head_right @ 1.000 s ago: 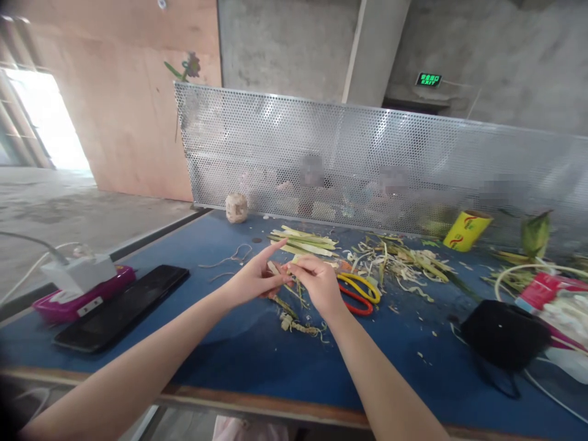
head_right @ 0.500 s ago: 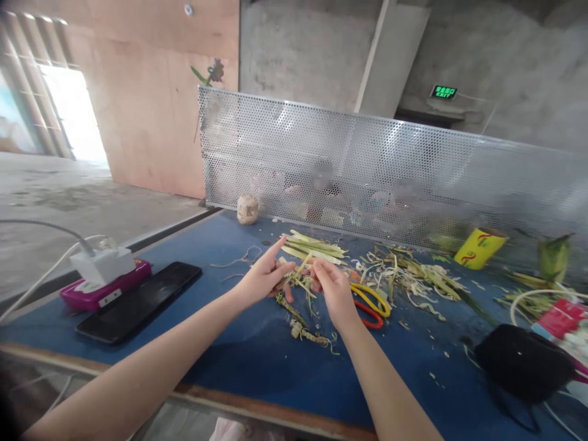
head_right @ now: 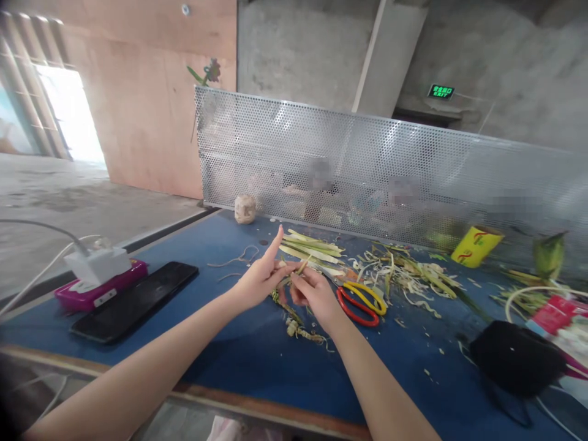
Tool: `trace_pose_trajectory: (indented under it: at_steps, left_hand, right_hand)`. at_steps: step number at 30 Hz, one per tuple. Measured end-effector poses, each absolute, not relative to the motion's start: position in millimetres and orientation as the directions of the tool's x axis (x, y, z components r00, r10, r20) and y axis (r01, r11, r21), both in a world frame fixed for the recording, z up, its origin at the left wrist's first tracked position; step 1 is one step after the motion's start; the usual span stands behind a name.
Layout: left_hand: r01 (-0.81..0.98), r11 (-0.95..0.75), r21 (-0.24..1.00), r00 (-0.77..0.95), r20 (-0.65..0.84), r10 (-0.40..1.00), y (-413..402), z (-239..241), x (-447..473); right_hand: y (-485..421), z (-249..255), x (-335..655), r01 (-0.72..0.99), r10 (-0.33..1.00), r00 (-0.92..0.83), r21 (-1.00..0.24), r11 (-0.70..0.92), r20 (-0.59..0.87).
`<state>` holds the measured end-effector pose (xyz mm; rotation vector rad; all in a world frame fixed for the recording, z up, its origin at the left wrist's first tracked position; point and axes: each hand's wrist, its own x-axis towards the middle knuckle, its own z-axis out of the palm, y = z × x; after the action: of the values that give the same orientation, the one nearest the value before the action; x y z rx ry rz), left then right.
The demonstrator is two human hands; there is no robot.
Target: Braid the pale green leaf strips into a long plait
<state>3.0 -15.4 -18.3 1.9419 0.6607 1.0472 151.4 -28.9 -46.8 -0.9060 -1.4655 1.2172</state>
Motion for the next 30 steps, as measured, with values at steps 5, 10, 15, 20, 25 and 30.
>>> trace_pose_trajectory:
  at_steps: [5, 10, 15, 20, 25, 30]
  left_hand:
    - [0.218, -0.67, 0.71, 0.472, 0.524, 0.709, -16.4, -15.7, -1.0]
    - [0.188, -0.661, 0.727, 0.431, 0.543, 0.72, -21.0, -15.6, 2.5]
    - [0.097, -0.594, 0.799, 0.474, 0.488, 0.734, -23.1, -13.9, 5.3]
    - [0.066, -0.564, 0.823, 0.428, 0.487, 0.761, -21.2, -12.9, 6.8]
    - [0.091, -0.568, 0.818, 0.349, 0.508, 0.787, -19.5, -13.3, 7.4]
    - [0.002, -0.506, 0.863, 0.322, 0.478, 0.817, -18.3, -14.5, 7.2]
  right_hand:
    - [-34.0, -43.8, 154.2, 0.365, 0.89, -0.166, -0.812, 0.456, 0.425]
    - [-38.0, -42.8, 155.3, 0.525, 0.774, -0.134, -0.618, 0.585, 0.619]
    - [-38.0, -42.7, 152.8, 0.395, 0.841, -0.093, -0.756, 0.522, 0.532]
    - [-37.4, -40.5, 147.6, 0.315, 0.859, -0.074, -0.806, 0.502, 0.506]
    - [-35.6, -38.8, 142.3, 0.301, 0.878, -0.013, -0.835, 0.46, 0.479]
    - [-33.6, -40.7, 142.5, 0.274, 0.899, 0.001, -0.865, 0.42, 0.437]
